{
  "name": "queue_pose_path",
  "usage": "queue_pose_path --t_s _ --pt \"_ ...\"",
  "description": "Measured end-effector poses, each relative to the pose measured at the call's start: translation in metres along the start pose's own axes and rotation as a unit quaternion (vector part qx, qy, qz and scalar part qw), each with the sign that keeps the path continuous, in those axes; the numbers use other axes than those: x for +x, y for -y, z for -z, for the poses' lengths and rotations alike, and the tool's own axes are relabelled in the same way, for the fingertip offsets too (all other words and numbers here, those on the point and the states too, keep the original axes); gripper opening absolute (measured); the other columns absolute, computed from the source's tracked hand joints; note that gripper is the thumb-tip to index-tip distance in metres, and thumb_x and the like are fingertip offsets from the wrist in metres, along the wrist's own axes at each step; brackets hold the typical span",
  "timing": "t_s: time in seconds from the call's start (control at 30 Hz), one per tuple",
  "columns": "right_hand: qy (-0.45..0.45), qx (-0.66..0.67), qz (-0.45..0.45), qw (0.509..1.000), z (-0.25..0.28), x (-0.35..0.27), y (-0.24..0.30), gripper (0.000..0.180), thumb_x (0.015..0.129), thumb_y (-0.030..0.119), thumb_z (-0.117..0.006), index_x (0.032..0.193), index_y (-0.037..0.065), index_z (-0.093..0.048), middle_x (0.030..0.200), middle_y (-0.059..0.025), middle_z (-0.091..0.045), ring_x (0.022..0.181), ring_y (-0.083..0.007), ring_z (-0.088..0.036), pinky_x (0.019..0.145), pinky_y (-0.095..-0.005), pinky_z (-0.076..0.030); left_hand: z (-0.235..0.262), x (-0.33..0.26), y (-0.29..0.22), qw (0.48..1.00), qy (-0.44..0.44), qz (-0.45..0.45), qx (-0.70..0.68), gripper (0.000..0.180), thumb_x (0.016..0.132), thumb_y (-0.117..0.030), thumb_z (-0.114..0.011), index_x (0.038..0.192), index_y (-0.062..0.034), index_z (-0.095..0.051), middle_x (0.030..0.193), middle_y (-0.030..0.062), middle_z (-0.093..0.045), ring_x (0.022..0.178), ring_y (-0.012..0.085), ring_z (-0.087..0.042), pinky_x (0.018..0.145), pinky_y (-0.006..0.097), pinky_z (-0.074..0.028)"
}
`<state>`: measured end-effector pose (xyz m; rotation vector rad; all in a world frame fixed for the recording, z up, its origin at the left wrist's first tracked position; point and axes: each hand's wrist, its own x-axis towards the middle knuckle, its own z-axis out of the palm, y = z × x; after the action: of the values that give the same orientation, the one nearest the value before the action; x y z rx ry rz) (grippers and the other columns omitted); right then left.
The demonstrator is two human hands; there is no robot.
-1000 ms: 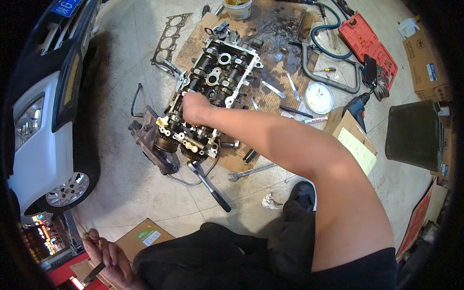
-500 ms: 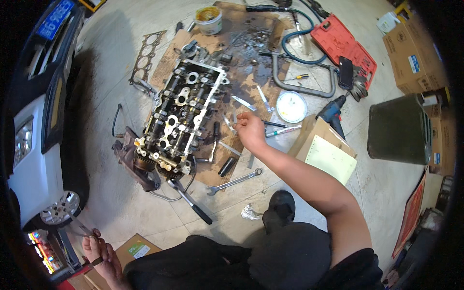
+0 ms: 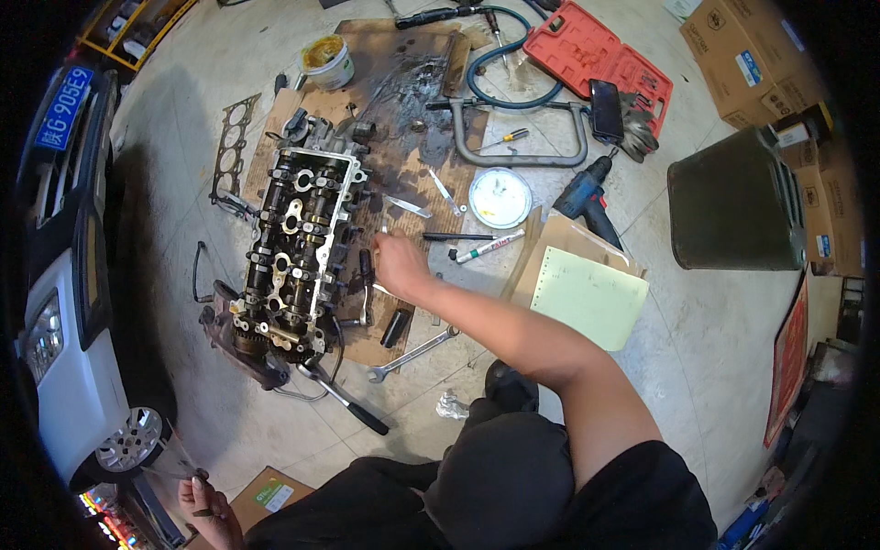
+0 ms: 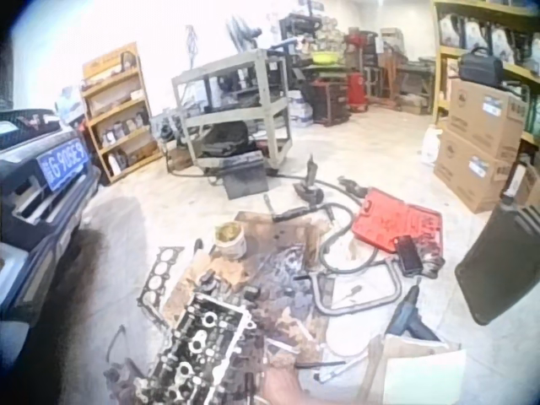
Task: The person measures valve clearances on a disassembled engine block using feeler gauges and a torque wrench, then records the measurements on a notepad. The person repeatedly inserts gauges between camshaft lobes and valve stems, checks tightness, and writes down values.
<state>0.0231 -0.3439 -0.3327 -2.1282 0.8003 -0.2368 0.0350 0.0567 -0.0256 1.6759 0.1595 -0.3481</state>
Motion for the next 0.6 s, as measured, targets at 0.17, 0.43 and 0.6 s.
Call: queue_pose_path --t_s 0.17,0.43,0.6 --pt "0.103 0.148 -0.032 0.983 0.041 -0.067 0.02 0.016 0.083 0.013 -0.06 0.091 0.0 -0.064 0.079 -0.0169 -0.066 0.069 -0.0323 -0.063 0.064 -0.0407 -0.049 -0.035 -0.007 -0.025 0.999 -0.01 0.031 0.009 0.016 0.094 -0.002 -0.051 0.078 -0.0048 -0.053 0.059 0.0025 -0.051 0.039 0.0037 -0.033 0.035 0.017 -0.027" --pt "0.153 0.083 -0.045 0.984 0.088 -0.102 -0.018 0.018 0.084 0.013 -0.062 0.096 0.0 -0.066 0.08 -0.0158 -0.067 0.072 -0.0277 -0.066 0.066 -0.0355 -0.051 -0.067 -0.008 -0.05 0.987 0.154 -0.036 -0.04 0.013 0.092 -0.009 -0.058 0.099 0.0019 -0.056 0.077 0.0097 -0.057 0.037 0.0042 -0.035 0.031 0.018 -0.027" --pt "0.145 -0.002 -0.007 0.989 0.1 -0.06 -0.012 0.018 0.084 0.011 -0.06 0.096 -0.001 -0.066 0.086 -0.0196 -0.068 0.08 -0.0337 -0.066 0.073 -0.0393 -0.052 -0.089 0.003 -0.059 0.978 0.168 -0.089 -0.089 0.012 0.092 -0.009 -0.058 0.101 -0.0003 -0.058 0.095 0.0131 -0.06 0.04 0.0028 -0.037 0.035 0.016 -0.029"
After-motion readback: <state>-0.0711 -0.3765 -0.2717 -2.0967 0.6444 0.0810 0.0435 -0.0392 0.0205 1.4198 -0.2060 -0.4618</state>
